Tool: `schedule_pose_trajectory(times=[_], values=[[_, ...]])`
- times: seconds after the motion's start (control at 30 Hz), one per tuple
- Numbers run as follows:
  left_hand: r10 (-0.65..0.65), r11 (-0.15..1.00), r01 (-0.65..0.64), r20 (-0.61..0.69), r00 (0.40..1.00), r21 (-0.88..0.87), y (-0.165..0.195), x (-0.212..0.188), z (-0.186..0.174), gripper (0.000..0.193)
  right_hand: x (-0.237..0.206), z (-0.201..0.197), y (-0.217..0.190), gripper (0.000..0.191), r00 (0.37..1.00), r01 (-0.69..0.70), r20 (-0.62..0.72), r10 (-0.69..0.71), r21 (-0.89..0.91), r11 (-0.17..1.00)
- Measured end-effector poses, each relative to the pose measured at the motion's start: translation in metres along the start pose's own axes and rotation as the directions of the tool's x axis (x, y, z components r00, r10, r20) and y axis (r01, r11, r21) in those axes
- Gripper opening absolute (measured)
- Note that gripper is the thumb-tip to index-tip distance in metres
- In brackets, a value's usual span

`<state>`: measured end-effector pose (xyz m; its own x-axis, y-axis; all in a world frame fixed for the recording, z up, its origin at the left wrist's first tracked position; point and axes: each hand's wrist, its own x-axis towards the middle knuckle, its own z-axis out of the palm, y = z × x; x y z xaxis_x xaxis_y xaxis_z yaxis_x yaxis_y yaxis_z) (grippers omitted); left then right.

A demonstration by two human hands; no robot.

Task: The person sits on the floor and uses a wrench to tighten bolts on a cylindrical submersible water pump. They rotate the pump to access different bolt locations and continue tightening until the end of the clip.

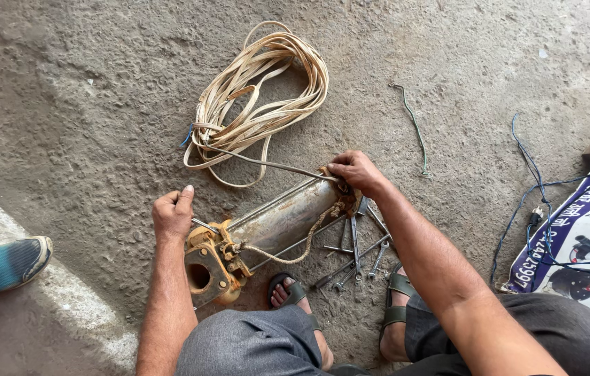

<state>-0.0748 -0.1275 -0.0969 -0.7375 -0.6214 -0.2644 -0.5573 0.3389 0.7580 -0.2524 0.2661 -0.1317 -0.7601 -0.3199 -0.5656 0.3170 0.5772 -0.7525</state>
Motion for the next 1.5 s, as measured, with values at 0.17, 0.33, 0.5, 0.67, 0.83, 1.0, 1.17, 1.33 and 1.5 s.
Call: schedule_pose_trajectory(times=[0.17,0.33,0.5,0.67,0.83,1.0,1.17,1.33,1.5], values=[[-0.005,1.0,0.006,0.005,1.0,-0.002,0.002,-0.001,0.0,0.052,0.006,-0.006,0.005,0.028,0.995,-0.072,0.083,0.055,0.217,0.973],[-0.003,1.0,0.003,-0.003,1.0,0.007,0.002,-0.001,0.0,0.051,0.007,-0.001,0.012,0.023,0.998,-0.059,-0.015,0.06,0.069,0.996],[0.018,1.0,-0.018,-0.008,1.0,-0.012,0.002,-0.002,-0.001,0.051,0.012,0.001,0.018,0.021,0.999,0.001,0.039,-0.009,0.212,0.977],[0.002,1.0,-0.002,-0.01,1.0,-0.002,0.002,0.0,0.0,0.05,0.01,-0.003,0.019,0.024,0.998,-0.06,0.027,0.054,0.318,0.946],[0.02,1.0,-0.02,-0.014,1.0,-0.004,-0.001,0.0,-0.001,0.05,0.006,0.005,0.014,0.024,0.99,0.039,-0.126,-0.057,-0.143,0.989],[-0.001,1.0,0.001,-0.01,1.0,0.004,0.002,0.0,-0.001,0.05,0.006,-0.002,0.013,0.027,0.999,-0.012,0.046,-0.002,0.316,0.949],[0.006,0.999,-0.005,-0.014,1.0,0.032,0.004,-0.001,-0.001,0.05,0.006,0.003,0.017,0.019,0.996,-0.054,-0.06,0.071,0.24,0.969],[0.011,1.0,-0.011,-0.012,1.0,0.023,0.001,-0.001,-0.001,0.05,0.005,0.004,0.016,0.027,0.999,-0.022,0.039,0.01,0.313,0.949],[0.024,0.998,-0.023,-0.017,1.0,0.051,0.0,0.001,0.0,0.051,0.003,0.004,0.016,0.025,0.997,0.011,-0.073,0.004,0.206,0.979]])
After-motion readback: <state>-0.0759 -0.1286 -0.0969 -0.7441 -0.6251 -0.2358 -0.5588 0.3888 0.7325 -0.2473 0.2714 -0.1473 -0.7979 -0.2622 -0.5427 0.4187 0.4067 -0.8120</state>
